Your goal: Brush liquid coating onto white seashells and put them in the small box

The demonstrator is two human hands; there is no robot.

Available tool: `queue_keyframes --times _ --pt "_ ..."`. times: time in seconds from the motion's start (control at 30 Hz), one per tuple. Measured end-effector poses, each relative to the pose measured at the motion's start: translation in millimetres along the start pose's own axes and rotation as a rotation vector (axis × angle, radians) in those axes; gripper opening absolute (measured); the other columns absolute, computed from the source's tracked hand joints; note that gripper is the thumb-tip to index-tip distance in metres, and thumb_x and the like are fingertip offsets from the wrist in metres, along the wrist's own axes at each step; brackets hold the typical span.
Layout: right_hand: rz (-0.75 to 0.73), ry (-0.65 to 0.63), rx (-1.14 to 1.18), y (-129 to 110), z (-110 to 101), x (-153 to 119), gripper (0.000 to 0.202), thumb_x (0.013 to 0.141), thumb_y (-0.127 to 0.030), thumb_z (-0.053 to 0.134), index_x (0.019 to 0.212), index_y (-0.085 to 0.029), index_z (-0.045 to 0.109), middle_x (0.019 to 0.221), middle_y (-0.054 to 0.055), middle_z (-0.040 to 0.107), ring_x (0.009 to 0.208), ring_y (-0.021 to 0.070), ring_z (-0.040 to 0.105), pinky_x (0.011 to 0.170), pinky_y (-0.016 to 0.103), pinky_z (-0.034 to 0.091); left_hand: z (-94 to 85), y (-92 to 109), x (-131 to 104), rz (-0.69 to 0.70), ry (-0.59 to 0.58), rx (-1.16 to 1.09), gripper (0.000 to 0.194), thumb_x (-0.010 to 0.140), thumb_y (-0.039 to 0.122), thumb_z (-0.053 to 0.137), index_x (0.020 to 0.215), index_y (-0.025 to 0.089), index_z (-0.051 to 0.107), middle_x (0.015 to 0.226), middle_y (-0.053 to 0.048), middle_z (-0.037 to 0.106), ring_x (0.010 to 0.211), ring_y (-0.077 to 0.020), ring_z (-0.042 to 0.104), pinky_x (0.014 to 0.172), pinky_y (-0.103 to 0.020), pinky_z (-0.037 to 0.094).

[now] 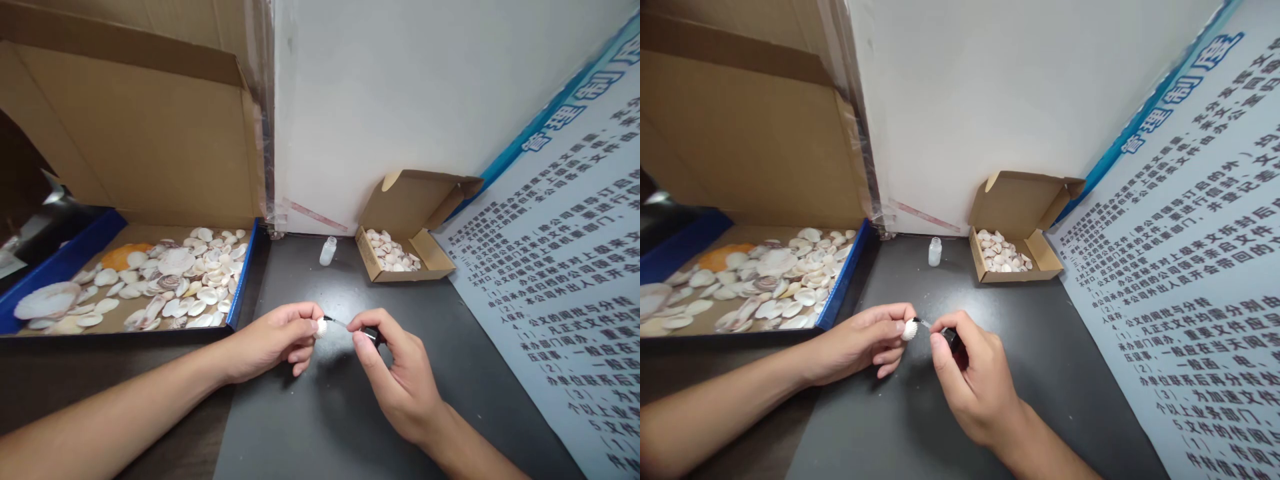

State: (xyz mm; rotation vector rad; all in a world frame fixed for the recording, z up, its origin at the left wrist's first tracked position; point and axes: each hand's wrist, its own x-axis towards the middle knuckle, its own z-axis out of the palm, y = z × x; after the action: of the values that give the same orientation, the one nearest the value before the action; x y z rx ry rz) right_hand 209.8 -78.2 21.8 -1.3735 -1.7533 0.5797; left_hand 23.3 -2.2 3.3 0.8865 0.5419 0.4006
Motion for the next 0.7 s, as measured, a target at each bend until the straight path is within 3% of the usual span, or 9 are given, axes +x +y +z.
queue_keyframes --times 0.4,0.7 --pt "0.000 -0.002 -0.013 0.0 -0.6 -0.8 0.016 0.097 -0.025 0.044 0.093 -0.020 0.058 0.061 -0.004 0.052 0.050 0.0126 0.048 0.049 0.024 0.037 -0.5 1.0 -0.9 -0.013 -0.003 -0.060 0.018 0.080 0.026 0.062 0.080 0.019 0.045 0.061 0.008 0.036 0.049 -0.0060 0.032 0.050 -0.020 0.039" --pt "-0.029 -0.024 -0.026 2.1 -0.1 -1.0 0.015 0.096 -0.023 0.043 0.096 -0.021 0.058 0.070 -0.002 0.059 0.056 0.0133 0.053 0.053 0.024 0.040 -2.4 -0.5 -0.3 -0.013 -0.017 -0.052 0.015 0.082 0.025 0.060 0.082 0.019 0.046 0.059 0.008 0.035 0.049 -0.0061 0.032 0.050 -0.019 0.040"
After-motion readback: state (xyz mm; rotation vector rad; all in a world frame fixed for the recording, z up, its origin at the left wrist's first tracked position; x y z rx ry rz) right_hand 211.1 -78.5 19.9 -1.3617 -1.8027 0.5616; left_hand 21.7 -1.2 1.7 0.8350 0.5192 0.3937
